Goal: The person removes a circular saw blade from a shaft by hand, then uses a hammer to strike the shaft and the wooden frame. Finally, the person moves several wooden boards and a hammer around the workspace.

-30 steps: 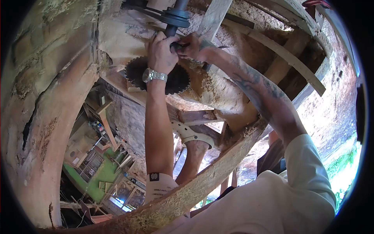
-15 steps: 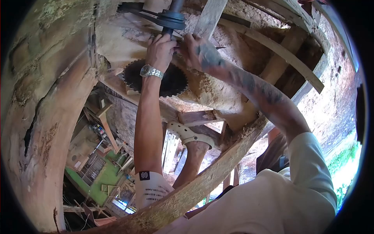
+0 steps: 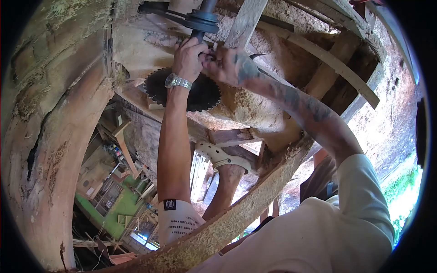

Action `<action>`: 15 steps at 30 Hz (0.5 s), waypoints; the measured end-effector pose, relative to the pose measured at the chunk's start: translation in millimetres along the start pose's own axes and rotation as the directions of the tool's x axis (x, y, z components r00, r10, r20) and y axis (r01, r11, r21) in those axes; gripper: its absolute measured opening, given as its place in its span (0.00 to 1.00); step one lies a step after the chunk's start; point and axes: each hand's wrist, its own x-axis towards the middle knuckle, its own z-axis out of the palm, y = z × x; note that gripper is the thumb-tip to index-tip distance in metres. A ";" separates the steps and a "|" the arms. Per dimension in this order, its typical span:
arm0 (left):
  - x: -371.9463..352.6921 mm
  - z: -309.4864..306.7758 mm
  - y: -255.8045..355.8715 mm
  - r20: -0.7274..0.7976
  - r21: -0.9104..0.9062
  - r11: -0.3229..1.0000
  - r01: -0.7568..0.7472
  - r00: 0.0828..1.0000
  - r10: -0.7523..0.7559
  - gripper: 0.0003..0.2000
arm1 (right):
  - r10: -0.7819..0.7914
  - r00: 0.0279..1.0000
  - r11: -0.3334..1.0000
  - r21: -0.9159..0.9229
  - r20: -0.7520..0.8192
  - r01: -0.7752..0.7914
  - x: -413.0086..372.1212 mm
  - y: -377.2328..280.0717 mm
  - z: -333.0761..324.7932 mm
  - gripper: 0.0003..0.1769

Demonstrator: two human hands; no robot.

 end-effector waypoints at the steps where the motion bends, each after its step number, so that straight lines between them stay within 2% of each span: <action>1: 1.1 0.0 1.0 -0.018 0.007 1.000 -0.007 1.000 0.007 0.10 | 0.388 0.921 0.869 0.317 0.043 -0.381 0.7 -8.3 5.3 0.11; 4: 0.0 1.9 4.1 -0.047 0.006 1.000 -0.003 0.999 0.003 0.09 | 0.085 0.996 0.996 0.011 -0.026 -0.085 -0.8 4.1 20.6 0.12; 8: 0.2 1.4 4.4 -0.025 -0.040 0.998 0.050 0.998 -0.051 0.07 | 0.090 0.994 0.996 -0.018 0.058 -0.089 -6.2 4.5 19.7 0.14; 11: 2.4 1.8 1.6 -0.020 -0.048 0.998 0.044 0.999 -0.045 0.08 | 0.118 0.991 0.979 -0.178 0.070 -0.104 -9.3 -5.8 -5.7 0.16; 13: 1.4 1.9 1.2 -0.029 -0.073 0.996 0.043 0.999 -0.046 0.07 | 0.085 0.994 0.968 -0.242 0.070 -0.066 -15.7 -3.2 5.7 0.17; 15: 2.6 1.4 2.2 -0.038 -0.119 0.992 0.042 0.998 -0.047 0.06 | -0.026 0.998 0.972 -0.230 0.048 0.036 -41.7 17.9 61.9 0.20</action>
